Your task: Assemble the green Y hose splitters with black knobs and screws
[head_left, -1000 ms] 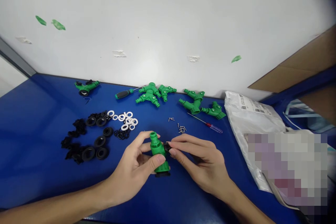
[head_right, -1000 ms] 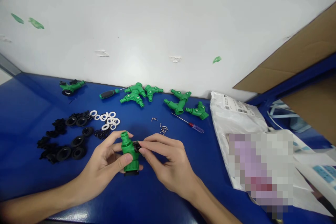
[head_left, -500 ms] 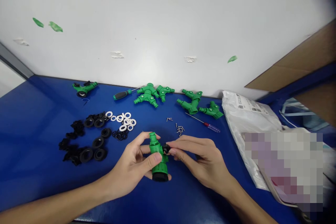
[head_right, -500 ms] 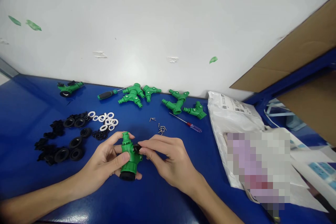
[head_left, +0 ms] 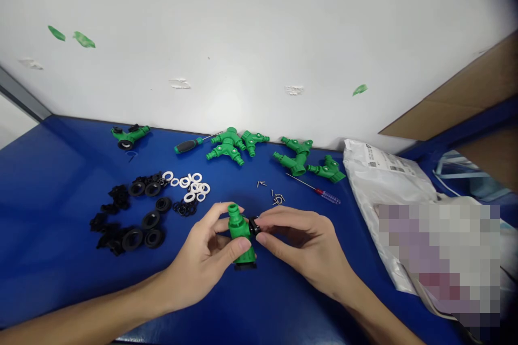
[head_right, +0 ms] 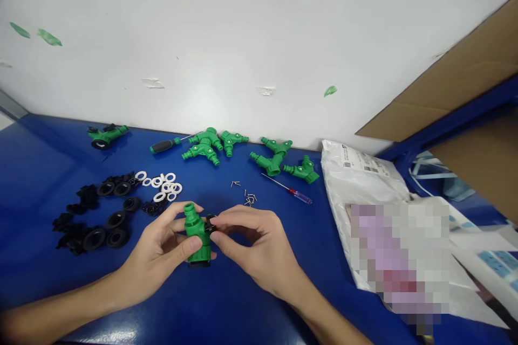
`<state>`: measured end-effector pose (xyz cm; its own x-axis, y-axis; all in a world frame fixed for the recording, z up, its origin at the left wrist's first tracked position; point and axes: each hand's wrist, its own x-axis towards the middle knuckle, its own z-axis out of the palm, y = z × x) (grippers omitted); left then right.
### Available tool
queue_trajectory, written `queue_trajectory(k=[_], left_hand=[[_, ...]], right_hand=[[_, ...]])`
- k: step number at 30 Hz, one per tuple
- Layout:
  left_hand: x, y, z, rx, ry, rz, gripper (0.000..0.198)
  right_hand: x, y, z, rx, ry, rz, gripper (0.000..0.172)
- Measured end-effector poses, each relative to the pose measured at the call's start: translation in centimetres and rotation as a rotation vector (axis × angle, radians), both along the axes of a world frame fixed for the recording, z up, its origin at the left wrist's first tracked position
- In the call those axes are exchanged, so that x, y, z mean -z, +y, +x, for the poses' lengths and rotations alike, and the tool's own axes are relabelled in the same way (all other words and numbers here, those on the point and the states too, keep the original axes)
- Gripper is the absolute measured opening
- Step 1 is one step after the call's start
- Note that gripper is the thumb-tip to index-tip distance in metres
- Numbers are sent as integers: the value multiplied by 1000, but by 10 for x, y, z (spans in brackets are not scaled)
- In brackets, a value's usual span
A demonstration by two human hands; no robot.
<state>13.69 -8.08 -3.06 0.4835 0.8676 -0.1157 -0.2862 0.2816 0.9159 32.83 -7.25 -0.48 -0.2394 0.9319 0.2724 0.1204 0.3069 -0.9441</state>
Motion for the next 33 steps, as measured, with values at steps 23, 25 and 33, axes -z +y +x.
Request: queue_trajectory(k=[23,25,33], left_hand=[[6,-5,0,-24,34,3,31],[4,-5,1,-12,31,-9,30],[-2,-1,-3,141,-27,-113,31]], right_hand=[[4,0,4,-23,-146,252,21],[5,0,4,-30,-138,250,18],[4,0,7,-29,-103,281,17]])
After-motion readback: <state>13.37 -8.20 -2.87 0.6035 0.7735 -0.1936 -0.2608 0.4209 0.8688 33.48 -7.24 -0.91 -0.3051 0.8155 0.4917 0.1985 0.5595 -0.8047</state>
